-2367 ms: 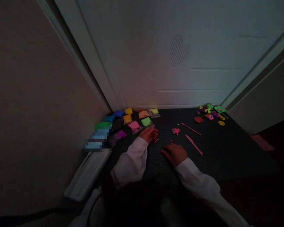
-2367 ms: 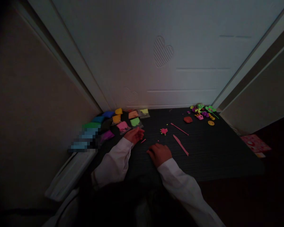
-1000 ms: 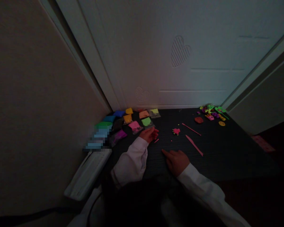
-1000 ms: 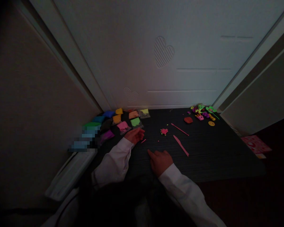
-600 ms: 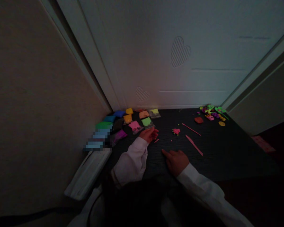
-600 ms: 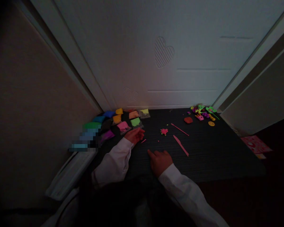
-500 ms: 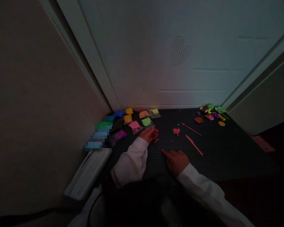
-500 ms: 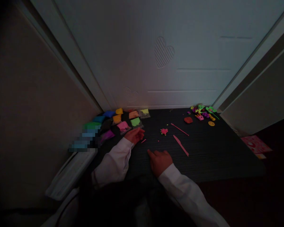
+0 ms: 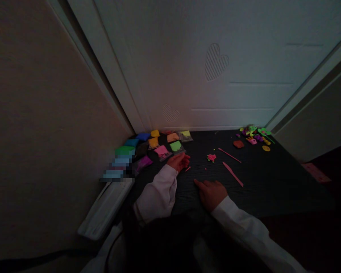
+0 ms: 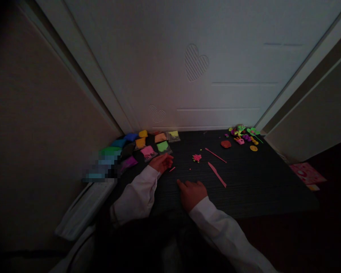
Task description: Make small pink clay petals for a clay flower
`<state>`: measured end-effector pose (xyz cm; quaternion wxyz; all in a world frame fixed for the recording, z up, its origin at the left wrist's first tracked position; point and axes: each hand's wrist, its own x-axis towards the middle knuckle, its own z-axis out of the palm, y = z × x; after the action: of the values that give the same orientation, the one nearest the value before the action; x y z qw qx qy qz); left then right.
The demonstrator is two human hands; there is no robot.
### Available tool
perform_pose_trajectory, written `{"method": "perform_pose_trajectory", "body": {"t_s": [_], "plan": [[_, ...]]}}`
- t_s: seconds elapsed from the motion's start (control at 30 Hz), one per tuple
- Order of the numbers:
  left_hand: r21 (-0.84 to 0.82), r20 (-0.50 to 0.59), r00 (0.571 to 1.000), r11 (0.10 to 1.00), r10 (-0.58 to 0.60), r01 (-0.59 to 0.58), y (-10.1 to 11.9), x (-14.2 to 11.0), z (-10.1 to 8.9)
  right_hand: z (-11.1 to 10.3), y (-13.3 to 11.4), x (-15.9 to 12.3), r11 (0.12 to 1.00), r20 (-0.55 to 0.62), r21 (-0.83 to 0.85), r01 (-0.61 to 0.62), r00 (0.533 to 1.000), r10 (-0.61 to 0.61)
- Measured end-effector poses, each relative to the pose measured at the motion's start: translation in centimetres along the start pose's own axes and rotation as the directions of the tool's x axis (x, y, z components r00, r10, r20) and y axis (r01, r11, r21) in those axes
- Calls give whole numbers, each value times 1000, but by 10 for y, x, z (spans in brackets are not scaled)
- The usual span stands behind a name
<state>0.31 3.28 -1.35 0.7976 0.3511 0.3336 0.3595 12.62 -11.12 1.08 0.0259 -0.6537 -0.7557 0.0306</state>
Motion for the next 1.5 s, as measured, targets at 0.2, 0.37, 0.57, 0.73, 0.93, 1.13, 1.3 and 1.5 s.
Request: {"method": "perform_pose_trajectory", "body": {"t_s": [0.2, 0.37, 0.57, 0.73, 0.93, 1.13, 1.3, 1.5], "plan": [[7, -9, 1000, 1000, -5, 5, -1, 0, 0, 2, 1, 1, 1000, -1, 9, 1, 1000, -1], [8, -21, 1000, 1000, 3, -3, -1, -1, 1, 1, 1, 1, 1000, 29, 9, -12, 1000, 12], [2, -4, 1000, 1000, 19, -19, -2, 0, -1, 2, 1, 0, 1000, 16, 31, 0, 1000, -1], [8, -28, 1000, 1000, 10, -9, -2, 0, -1, 3, 2, 0, 1000, -1, 19, 17, 1000, -17], [-2, -3, 1000, 1000, 22, -22, -2, 1, -2, 2, 5, -1, 998, -20, 47, 30, 999, -29], [3, -6, 1000, 1000, 24, -24, -2, 1, -2, 1, 7, -2, 992, -69, 128, 7, 998, 2], [7, -4, 1000, 1000, 9, -9, -1, 0, 0, 2, 7, -2, 992, -68, 127, 10, 998, -1], [9, 7, 1000, 1000, 13, -13, -2, 0, -1, 4, 6, -1, 994, -84, 109, -18, 996, 27]]}}
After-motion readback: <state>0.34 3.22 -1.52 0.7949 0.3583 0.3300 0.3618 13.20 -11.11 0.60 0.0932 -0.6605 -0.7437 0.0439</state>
